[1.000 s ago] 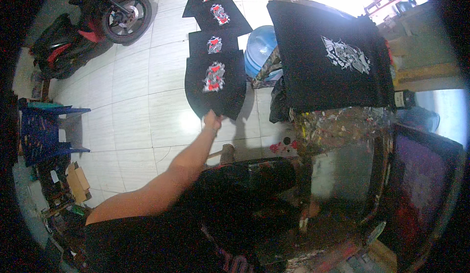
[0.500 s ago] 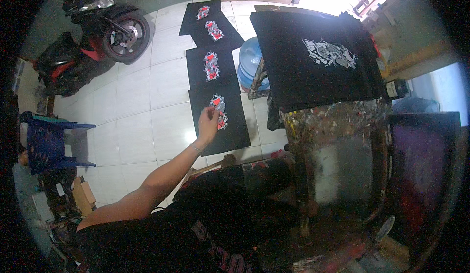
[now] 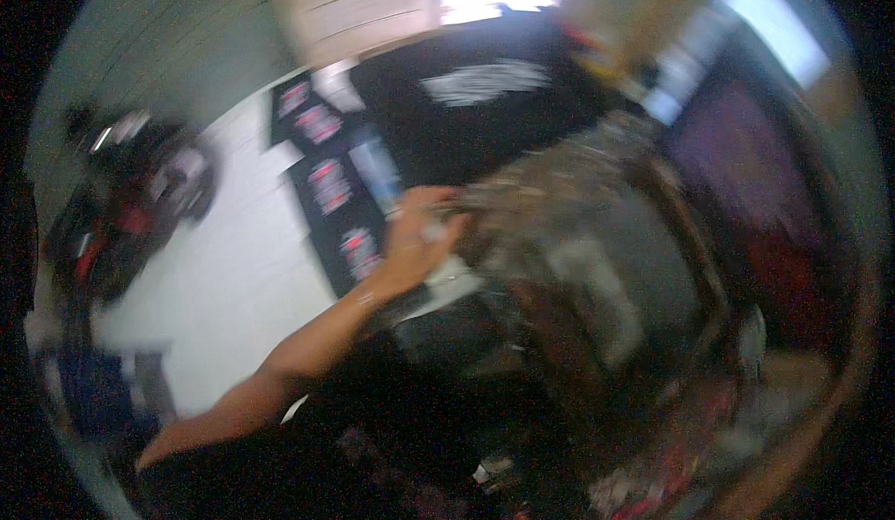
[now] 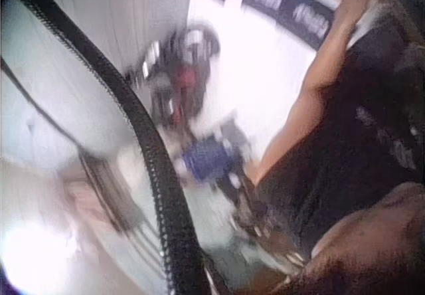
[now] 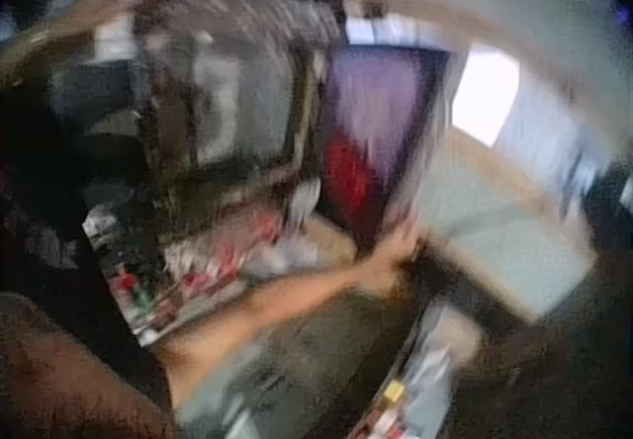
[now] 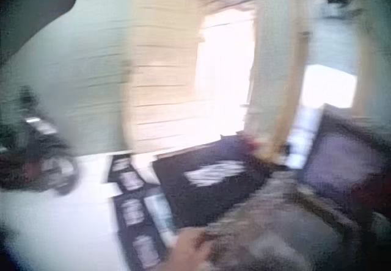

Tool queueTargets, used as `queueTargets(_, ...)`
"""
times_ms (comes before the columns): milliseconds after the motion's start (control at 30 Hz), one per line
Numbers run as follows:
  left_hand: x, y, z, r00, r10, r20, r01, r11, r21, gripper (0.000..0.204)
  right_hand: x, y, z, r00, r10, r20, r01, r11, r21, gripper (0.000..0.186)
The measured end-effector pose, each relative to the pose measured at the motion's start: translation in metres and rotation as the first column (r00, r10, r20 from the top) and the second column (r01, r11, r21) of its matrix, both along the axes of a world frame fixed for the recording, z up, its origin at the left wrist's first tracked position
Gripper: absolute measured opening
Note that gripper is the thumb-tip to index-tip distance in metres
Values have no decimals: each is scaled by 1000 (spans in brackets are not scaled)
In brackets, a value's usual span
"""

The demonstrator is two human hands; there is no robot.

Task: The person performs screen printing on black t-shirts using a red ink screen and squeegee. They align the screen, pull ink across the mesh, lift the screen to reveal the printed design, and place the finished shirt aside. The process is repeated for multiple shirts.

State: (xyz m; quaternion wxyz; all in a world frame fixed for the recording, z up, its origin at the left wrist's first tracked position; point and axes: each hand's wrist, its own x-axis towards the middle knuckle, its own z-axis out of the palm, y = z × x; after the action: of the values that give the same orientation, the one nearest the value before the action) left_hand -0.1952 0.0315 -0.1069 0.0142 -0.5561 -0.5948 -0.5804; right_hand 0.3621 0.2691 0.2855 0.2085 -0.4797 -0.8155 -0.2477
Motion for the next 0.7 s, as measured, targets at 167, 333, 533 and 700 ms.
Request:
queueTargets(167,32,-15,8,981,-180,-68,155,948,-279,33,-62,19,6,984,-159,-79,146,977,-154,51)
queueTargets(333,70,8,-45,912,-394,-117,319,858,-404,45,-94,-24,39,888,-422,-181,365,888,-279,72)
queueTargets(533,82,22,-58,809,-532,-250,323,757,-568,65,-58,20,54,912,-359,-198,356,933,-49,81)
queueTargets(700,75,20,-54,840,-497,-220,234,696,-678,66,-44,69,56,960,-113,-257,87,990,-112,73)
